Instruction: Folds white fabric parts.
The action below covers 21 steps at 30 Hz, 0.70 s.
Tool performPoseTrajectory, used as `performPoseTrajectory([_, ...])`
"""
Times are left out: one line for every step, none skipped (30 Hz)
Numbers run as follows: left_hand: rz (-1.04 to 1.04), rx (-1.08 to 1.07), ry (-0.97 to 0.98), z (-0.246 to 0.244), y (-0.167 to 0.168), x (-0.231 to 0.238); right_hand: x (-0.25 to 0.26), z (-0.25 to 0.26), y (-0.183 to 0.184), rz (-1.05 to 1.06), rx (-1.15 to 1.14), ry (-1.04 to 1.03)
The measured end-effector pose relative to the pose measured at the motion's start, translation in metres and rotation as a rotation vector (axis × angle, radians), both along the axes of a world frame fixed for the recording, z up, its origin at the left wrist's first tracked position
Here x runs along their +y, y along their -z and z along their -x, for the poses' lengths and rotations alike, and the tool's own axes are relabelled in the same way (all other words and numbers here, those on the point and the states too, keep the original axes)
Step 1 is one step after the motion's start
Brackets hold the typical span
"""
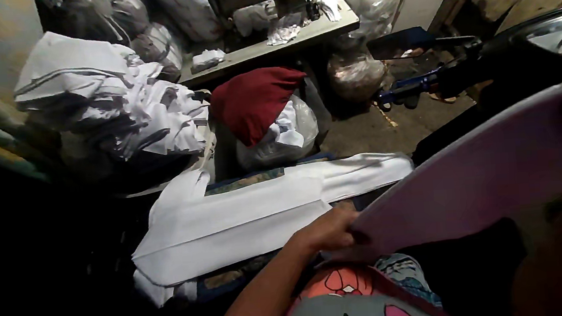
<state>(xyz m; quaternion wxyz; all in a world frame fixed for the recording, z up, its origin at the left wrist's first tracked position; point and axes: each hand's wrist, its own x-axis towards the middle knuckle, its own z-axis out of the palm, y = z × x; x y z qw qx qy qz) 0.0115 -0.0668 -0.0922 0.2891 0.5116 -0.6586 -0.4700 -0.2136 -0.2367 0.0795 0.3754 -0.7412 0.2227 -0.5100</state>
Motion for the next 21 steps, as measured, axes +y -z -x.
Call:
performPoseTrajectory([-0.1,0.006,-0.009,-0.009,0.012,0.01,-0.028,0.02,0.031,0.053,0.057,0.002])
performPoseTrajectory([-0.176,0.048,-0.053,-0.02,0.023,0.022,-0.039,0.026,0.052,-0.007,0.119,0.109])
performPoseTrajectory([-0.239,0.108,-0.129,-0.033,0.03,0.035,-0.043,0.026,0.065,-0.119,0.193,0.201])
performPoseTrajectory([-0.286,0.179,-0.225,-0.046,0.035,0.049,-0.048,0.023,0.079,-0.24,0.247,0.24])
performPoseTrajectory([-0.321,0.244,-0.318,-0.058,0.038,0.062,-0.054,0.02,0.096,-0.339,0.27,0.248])
performPoseTrajectory([-0.353,0.3,-0.395,-0.069,0.04,0.073,-0.061,0.017,0.116,-0.415,0.286,0.24])
performPoseTrajectory([-0.393,0.339,-0.459,-0.079,0.039,0.082,-0.067,0.011,0.136,-0.483,0.311,0.246])
performPoseTrajectory([-0.429,0.348,-0.523,-0.085,0.039,0.088,-0.073,0.005,0.156,-0.529,0.36,0.268])
performPoseTrajectory([-0.461,0.323,-0.585,-0.089,0.042,0.092,-0.08,-0.001,0.177,-0.54,0.437,0.312])
performPoseTrajectory([-0.496,0.268,-0.641,-0.092,0.046,0.095,-0.086,-0.005,0.194,-0.51,0.549,0.359])
performPoseTrajectory([-0.538,0.194,-0.689,-0.095,0.052,0.097,-0.089,-0.009,0.208,-0.464,0.694,0.401])
performPoseTrajectory([-0.577,0.128,-0.727,-0.097,0.058,0.098,-0.09,-0.013,0.216,-0.413,0.846,0.413])
performPoseTrajectory([-0.608,0.099,-0.758,-0.097,0.061,0.099,-0.088,-0.018,0.22,-0.358,0.942,0.399])
performPoseTrajectory([-0.625,0.117,-0.79,-0.097,0.061,0.102,-0.081,-0.024,0.221,-0.295,0.996,0.356])
performPoseTrajectory([-0.629,0.161,-0.825,-0.096,0.06,0.105,-0.071,-0.033,0.221,-0.241,1.017,0.279])
performPoseTrajectory([-0.628,0.21,-0.854,-0.094,0.059,0.109,-0.057,-0.042,0.222,-0.184,1.006,0.167])
performPoseTrajectory([-0.616,0.253,-0.874,-0.092,0.059,0.114,-0.037,-0.054,0.223,-0.133,0.969,0.023])
performPoseTrajectory([-0.601,0.29,-0.89,-0.091,0.058,0.118,-0.014,-0.066,0.227,-0.094,0.912,-0.136])
performPoseTrajectory([-0.586,0.32,-0.907,-0.089,0.057,0.122,0.013,-0.079,0.232,-0.065,0.858,-0.294])
performPoseTrajectory([-0.573,0.352,-0.927,-0.087,0.055,0.125,0.04,-0.09,0.237,-0.043,0.818,-0.451])
performPoseTrajectory([-0.556,0.391,-0.951,-0.085,0.054,0.127,0.065,-0.1,0.242,-0.017,0.798,-0.592])
